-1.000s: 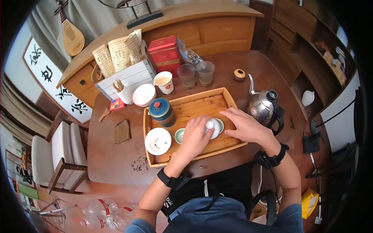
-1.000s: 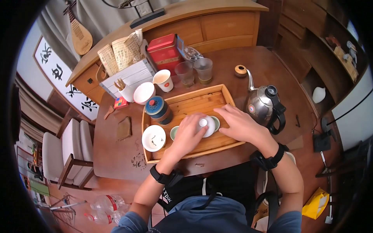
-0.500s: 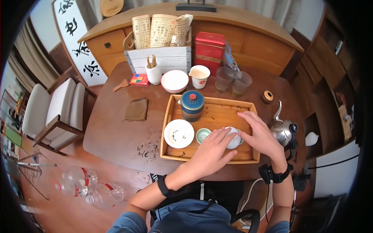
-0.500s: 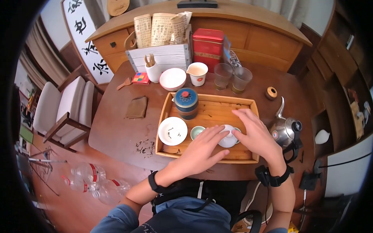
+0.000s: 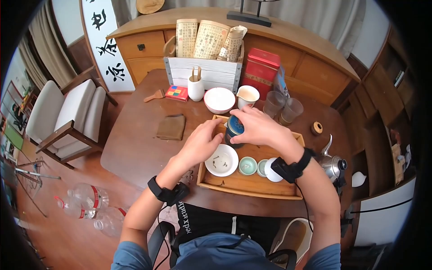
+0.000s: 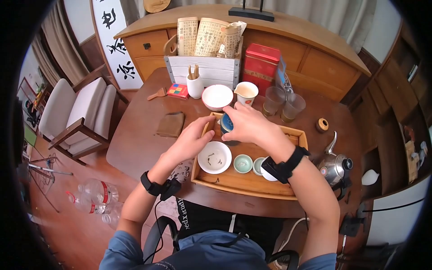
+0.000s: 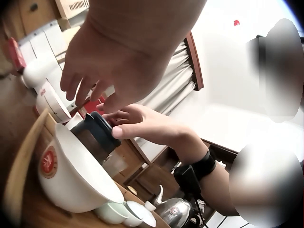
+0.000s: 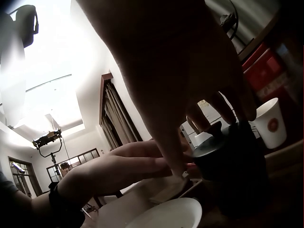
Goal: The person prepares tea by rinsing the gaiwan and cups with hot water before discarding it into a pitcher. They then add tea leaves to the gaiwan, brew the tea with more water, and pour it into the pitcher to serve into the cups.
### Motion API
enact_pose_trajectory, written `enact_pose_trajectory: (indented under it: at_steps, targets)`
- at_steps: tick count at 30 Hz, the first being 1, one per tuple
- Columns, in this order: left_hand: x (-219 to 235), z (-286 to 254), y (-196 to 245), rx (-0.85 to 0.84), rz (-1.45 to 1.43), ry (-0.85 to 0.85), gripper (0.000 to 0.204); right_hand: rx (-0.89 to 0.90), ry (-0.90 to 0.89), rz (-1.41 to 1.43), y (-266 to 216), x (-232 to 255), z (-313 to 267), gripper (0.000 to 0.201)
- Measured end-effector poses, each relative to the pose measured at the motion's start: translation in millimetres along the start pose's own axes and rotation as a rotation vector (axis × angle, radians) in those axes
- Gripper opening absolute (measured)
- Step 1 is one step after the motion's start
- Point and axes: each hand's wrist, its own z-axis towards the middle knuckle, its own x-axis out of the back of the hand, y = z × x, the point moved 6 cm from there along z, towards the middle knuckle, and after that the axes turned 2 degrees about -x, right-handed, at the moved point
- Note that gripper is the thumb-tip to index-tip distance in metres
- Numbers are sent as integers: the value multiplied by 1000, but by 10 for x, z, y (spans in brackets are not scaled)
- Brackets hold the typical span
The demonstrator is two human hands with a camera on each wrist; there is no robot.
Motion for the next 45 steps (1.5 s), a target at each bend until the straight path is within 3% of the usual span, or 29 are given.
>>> enact_pose_trajectory:
  at_steps: [3,11,13,16,22,29,33,37,45]
  targets:
    - [-103,25,-44,47,-151,-61,53,-22,-38,-53,43,-51,114,85]
    - [-199,146,-66,24,-152,-75,56,26,-34,16,87,15,154,79]
    - [-243,158,-132,-20,-128,-35,56,27,-19,3,69,138,138,78]
    - [-163,122,-51,95,-219,-90,56,48,43,2,-2,461,81,74]
    - [-104,98,-147,92,-244,-84,54,70,206,22,-161,1036,-69,72]
    - [-60,76,-172,70,-247,-77,52,48,39,24,-122,551,3,75]
    - [-82,81,-177,122,-237,-123,49,52,198,178,-45,918,-121,76]
    - [-110,123,-165,114,-263,-122,49,-27,195,151,87,1069,-297,80]
    - [-205,119,-210,149,-323,-136,54,97,122,131,108,457,-65,79]
